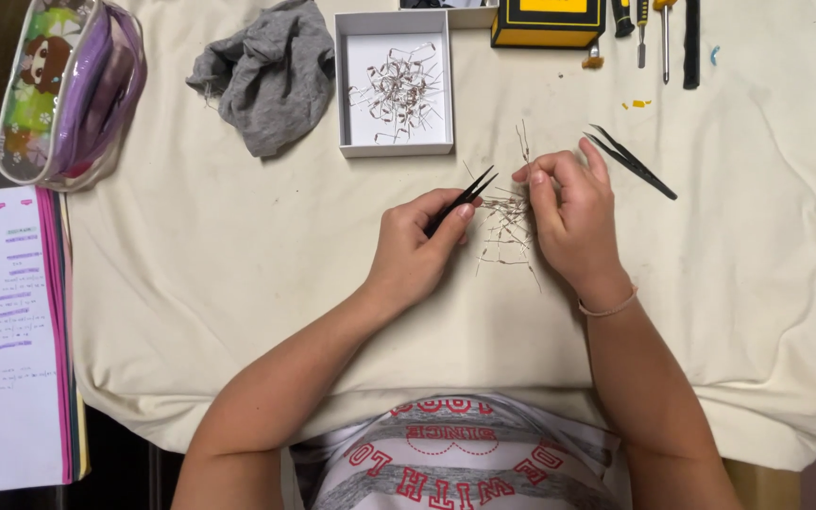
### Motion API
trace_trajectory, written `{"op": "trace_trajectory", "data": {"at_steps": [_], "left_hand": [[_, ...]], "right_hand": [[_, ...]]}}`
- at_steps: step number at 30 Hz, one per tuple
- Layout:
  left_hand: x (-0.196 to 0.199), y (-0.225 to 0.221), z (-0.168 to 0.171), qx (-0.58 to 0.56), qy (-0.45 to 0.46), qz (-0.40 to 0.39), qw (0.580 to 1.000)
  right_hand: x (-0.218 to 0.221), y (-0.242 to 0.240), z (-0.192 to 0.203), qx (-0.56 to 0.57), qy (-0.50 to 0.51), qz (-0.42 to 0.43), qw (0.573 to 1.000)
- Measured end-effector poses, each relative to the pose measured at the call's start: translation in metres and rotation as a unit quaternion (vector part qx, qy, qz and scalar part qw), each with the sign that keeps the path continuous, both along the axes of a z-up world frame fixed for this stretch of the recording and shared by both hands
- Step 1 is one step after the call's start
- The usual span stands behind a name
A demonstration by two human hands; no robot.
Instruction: The person is picking up small metal pins from a pile and a box, bending them by hand or with tweezers, and organizing them.
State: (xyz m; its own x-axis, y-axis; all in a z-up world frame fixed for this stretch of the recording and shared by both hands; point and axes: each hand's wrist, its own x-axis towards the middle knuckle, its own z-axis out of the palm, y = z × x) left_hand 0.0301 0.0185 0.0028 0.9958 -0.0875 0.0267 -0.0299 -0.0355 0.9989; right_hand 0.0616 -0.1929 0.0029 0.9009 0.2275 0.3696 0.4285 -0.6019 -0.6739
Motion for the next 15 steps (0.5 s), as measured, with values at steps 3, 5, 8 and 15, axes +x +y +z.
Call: {"op": "trace_trajectory", "data": {"at_steps": [3,5,8,15], "left_hand": [[0.0018,0.0012,0.0017,-0.002,-0.002,0.003,1.000],[0.0022,0.0021,0.0046,-0.002,-0.003,0.005,1.000],[0.0025,0.0026,0.0025,0.000,-0.003,0.007,1.000],[0.0045,0.0029,0.0039,-0.008,-0.009,0.010,1.000]], "right_hand": [[0.0001,-0.0005,0.0051,-0.035,-0.010,-0.020,0.999],[0.0005,-0.0024,0.0035,-0.043,-0.010,-0.029,0.999],[-0.0005,-0.0025,0.0027,-0.049,-0.008,-0.037,0.998],[0.0010,-0.0047,0.0016,-0.030,-0.007,-0.038,0.999]]}}
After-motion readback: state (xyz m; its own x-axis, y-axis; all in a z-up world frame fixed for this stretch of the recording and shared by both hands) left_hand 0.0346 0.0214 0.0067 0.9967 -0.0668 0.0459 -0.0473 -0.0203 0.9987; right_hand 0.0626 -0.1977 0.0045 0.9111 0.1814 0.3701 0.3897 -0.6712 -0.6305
